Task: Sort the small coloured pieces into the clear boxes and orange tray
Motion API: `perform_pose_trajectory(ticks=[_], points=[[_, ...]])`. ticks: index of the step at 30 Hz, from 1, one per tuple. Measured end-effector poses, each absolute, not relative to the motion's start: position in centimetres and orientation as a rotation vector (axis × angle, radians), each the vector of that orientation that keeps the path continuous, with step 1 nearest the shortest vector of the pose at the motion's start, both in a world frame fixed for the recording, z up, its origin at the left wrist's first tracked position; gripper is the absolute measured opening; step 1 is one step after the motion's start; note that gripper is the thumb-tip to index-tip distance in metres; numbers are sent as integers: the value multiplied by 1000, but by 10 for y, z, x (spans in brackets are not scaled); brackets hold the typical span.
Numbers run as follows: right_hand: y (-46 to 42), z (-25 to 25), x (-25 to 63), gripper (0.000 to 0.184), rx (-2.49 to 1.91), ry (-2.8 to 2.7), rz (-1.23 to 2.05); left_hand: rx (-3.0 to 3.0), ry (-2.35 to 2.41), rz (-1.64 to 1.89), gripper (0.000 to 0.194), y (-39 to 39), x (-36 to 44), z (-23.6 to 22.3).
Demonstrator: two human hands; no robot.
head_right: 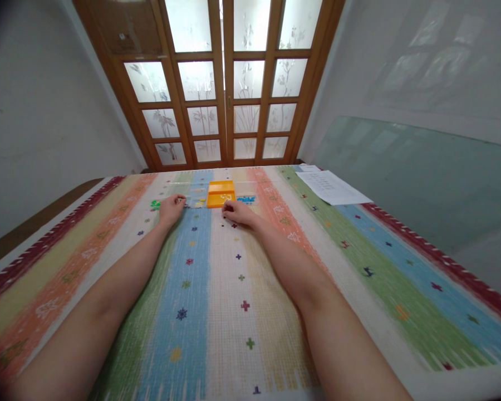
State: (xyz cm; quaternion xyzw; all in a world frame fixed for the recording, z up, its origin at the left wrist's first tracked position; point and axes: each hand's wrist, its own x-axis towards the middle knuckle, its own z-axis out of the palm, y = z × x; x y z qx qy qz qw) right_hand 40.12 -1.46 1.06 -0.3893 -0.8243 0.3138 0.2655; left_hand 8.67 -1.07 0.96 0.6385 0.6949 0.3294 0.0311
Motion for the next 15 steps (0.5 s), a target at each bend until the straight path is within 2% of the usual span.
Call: perform_pose_trajectory(ticks=[9,15], points=[[-1,-3,401,7,-1103,-2074,644,1528,2337,1306,37,0,44,8],[0,-1,401,9,-1152,-1964,641,1343,2355,1394,36,3,30,8]])
